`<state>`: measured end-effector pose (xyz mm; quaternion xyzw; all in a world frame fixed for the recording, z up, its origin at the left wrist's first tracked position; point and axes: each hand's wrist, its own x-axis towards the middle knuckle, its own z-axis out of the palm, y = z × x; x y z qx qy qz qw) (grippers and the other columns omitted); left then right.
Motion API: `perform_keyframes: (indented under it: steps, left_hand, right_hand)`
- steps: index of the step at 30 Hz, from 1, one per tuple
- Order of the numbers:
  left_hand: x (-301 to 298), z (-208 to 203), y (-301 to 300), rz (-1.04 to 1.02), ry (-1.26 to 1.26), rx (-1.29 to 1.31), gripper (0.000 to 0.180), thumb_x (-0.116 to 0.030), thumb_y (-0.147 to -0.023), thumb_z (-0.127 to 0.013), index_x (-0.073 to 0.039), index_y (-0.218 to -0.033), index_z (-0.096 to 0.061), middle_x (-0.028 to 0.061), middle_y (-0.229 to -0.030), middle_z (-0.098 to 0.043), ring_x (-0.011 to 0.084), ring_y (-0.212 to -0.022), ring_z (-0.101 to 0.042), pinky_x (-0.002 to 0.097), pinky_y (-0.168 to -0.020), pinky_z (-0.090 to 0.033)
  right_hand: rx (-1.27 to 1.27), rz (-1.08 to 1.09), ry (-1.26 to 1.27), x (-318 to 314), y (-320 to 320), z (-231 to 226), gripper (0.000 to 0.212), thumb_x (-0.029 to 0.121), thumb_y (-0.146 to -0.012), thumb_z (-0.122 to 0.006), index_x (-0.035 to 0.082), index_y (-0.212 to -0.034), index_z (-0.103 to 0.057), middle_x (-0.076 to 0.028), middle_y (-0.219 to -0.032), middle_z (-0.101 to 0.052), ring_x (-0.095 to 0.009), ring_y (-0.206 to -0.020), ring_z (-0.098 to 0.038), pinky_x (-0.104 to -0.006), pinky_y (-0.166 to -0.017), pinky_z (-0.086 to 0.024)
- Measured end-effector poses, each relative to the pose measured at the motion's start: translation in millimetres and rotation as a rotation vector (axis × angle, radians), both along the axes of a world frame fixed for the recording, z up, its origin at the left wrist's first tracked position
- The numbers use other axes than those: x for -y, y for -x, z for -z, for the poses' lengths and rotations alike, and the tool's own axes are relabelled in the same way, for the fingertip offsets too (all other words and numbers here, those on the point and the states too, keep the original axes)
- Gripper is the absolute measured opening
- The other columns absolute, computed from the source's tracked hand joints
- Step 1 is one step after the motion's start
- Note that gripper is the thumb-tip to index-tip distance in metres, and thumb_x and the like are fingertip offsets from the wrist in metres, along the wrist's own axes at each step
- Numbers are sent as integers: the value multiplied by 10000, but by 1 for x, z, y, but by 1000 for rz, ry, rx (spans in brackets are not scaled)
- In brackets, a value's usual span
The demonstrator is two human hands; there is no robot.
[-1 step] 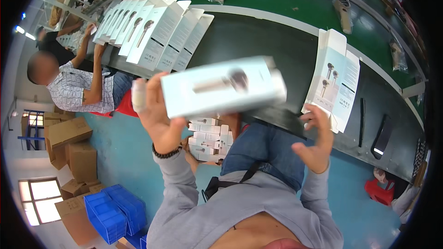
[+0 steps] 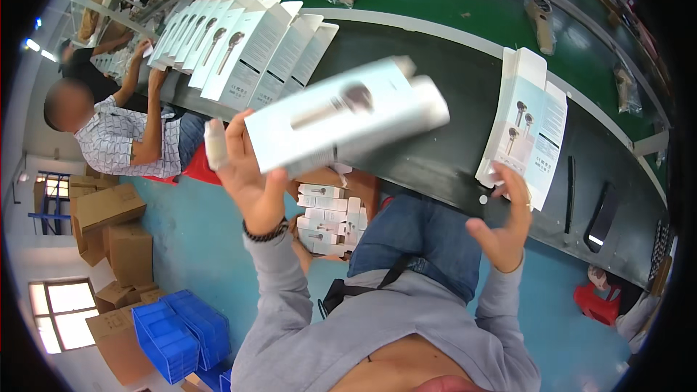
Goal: Folding and assembling small white cardboard product boxes at an assembly line workbench.
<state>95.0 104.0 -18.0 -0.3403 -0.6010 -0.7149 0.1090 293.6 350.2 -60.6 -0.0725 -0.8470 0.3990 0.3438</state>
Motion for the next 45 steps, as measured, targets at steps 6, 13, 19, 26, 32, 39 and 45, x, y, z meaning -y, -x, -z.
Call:
perform_keyframes:
  steps: [6,13,19,26,32,39,45]
  left_hand:
    - [-18,79,46,-490,166,57,815,-45,-745,-666,-39,-1377,-151,148,-1299,-334,275,-1211,-345,429,-974,-311]
    - [-19,104,69,-790,346,30,973,-181,-713,-710,-14,-1382,-23,211,-1369,-155,313,-1248,-235,467,-1000,-215]
    - [-13,89,99,-725,198,-197,851,-232,-877,-495,25,-1362,156,233,-1437,82,315,-1347,-24,388,-1082,-66]
    - [-32,75,118,-812,287,-225,727,-18,-854,-444,52,-1374,60,254,-1431,-10,332,-1334,-88,383,-1082,-79]
    - [-31,66,73,-727,290,-409,840,-315,-857,-556,87,-1370,-26,242,-1447,-11,340,-1344,-46,419,-1083,-41]
    - [-68,16,-49,110,757,-713,1014,-540,-480,-784,-150,-1293,-321,242,-1373,-222,444,-1284,-189,612,-997,-125]
    - [-93,-6,-62,453,1020,-719,976,-297,-390,-839,-173,-1244,-383,220,-1299,-319,441,-1181,-346,614,-951,-209]
  right_hand:
    - [431,264,-591,-32,-10,3,569,302,-648,-731,144,-1171,-572,-141,-1299,-423,-367,-1218,-335,-443,-984,-285]
    - [408,186,-621,-45,-12,4,513,173,-609,-745,143,-1104,-614,-125,-1256,-454,-336,-1133,-411,-424,-913,-340]
    - [320,120,-598,-41,-8,3,463,150,-595,-742,110,-1043,-635,-111,-1172,-504,-305,-1047,-452,-404,-861,-361]
    - [108,123,-545,-44,-15,-3,339,46,-637,-677,57,-973,-638,-99,-878,-532,-271,-801,-497,-355,-694,-411]
    - [-369,418,-537,-46,-39,-22,136,36,-836,-525,-52,-910,-598,-102,-802,-522,-217,-641,-491,-335,-559,-383]
    - [-113,-14,801,1,-23,-48,186,113,-883,-526,-57,-899,-600,-103,-827,-628,-114,-724,-576,-260,-652,-472]
    - [-13,-96,504,-2,-21,-24,166,85,-881,-526,-45,-943,-608,-98,-860,-649,-142,-724,-613,-261,-651,-486]
